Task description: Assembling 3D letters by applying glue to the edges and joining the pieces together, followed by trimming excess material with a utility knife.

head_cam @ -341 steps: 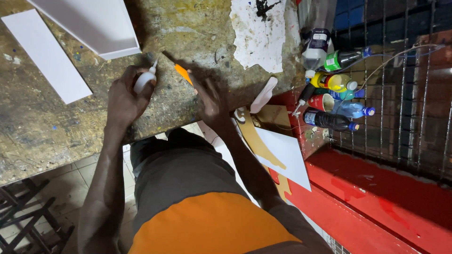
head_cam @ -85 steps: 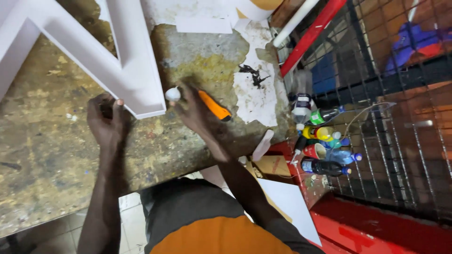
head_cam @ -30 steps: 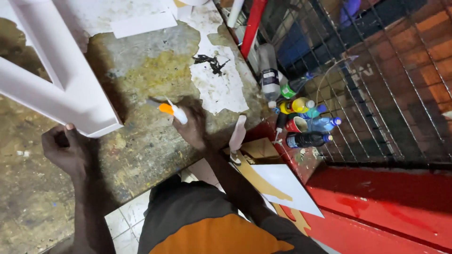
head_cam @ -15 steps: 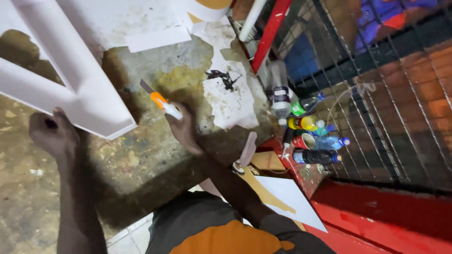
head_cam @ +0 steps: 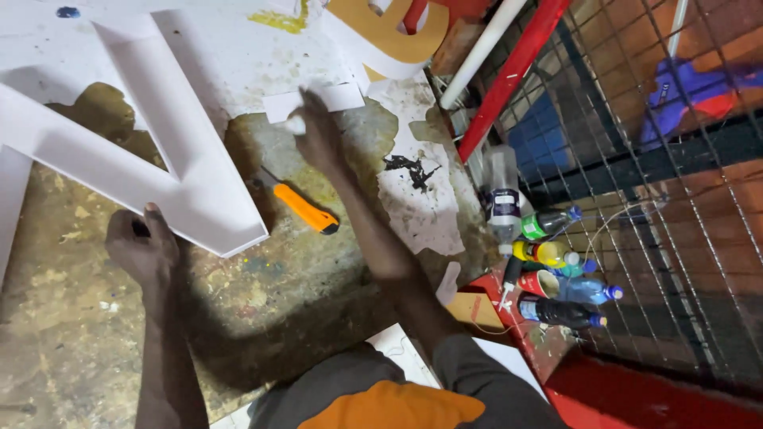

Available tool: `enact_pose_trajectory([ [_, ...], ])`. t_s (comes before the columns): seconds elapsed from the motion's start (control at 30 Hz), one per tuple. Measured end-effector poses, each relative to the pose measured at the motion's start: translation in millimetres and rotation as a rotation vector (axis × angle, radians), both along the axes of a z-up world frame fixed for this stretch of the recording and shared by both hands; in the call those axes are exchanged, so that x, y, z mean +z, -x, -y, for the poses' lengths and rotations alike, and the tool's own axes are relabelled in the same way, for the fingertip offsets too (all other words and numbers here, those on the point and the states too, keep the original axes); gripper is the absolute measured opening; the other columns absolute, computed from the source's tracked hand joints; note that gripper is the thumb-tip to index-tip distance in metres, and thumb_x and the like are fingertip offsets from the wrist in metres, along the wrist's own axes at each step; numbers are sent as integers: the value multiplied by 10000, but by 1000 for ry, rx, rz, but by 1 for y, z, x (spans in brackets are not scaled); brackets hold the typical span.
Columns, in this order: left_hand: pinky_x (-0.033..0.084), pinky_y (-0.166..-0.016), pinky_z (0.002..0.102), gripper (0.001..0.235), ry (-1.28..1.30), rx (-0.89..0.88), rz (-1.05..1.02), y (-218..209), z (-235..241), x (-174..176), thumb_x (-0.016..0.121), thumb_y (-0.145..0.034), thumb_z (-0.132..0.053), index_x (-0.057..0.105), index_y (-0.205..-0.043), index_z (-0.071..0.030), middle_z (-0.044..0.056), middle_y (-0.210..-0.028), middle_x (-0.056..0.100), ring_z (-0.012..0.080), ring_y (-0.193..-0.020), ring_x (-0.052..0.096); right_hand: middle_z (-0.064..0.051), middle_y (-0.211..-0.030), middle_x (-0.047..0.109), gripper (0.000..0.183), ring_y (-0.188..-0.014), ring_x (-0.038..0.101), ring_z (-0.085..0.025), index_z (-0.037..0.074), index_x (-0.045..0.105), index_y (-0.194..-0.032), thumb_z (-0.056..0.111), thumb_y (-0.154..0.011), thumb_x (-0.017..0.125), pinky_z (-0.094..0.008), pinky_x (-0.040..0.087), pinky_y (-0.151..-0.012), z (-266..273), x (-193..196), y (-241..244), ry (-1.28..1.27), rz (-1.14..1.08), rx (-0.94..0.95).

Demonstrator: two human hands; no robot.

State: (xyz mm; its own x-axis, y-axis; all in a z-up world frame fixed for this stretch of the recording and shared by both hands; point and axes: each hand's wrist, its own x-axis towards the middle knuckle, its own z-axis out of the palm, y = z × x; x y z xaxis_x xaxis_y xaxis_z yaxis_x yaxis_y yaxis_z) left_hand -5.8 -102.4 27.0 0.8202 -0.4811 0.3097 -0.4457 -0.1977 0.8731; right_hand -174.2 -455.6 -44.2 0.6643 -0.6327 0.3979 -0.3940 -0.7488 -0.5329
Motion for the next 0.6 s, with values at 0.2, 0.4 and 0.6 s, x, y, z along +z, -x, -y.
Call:
enact_pose_trajectory([
  [0.2,347,-708,474,518,-48,74,51,-13,6,-20,679,-1290,-240,445,-868,-49,90,-792,441,251,-757,428,-84,-1806,450,297,-1697,364,-309,198,703,-1257,274,-1012,852,-639,416,-1221,61,-22,-12,-76,-370,-68],
  [0.4,385,-718,463,560,-85,111,36,-20,-2,-31,731,-1257,-347,451,-847,-87,56,-775,455,229,-752,444,-159,-1221,752,300,-1021,736,-354,106,761,-1185,333,-1009,849,-479,581,-656,-29,56,34,38,-480,5],
  [0.6,336,-690,418,519,-53,77,-69,-12,1,-19,696,-1274,-356,486,-893,-72,23,-790,444,177,-753,421,-186,-1396,726,261,-1263,741,-376,80,751,-1141,137,-933,897,-382,738,-923,-131,118,93,-550,-131,80],
])
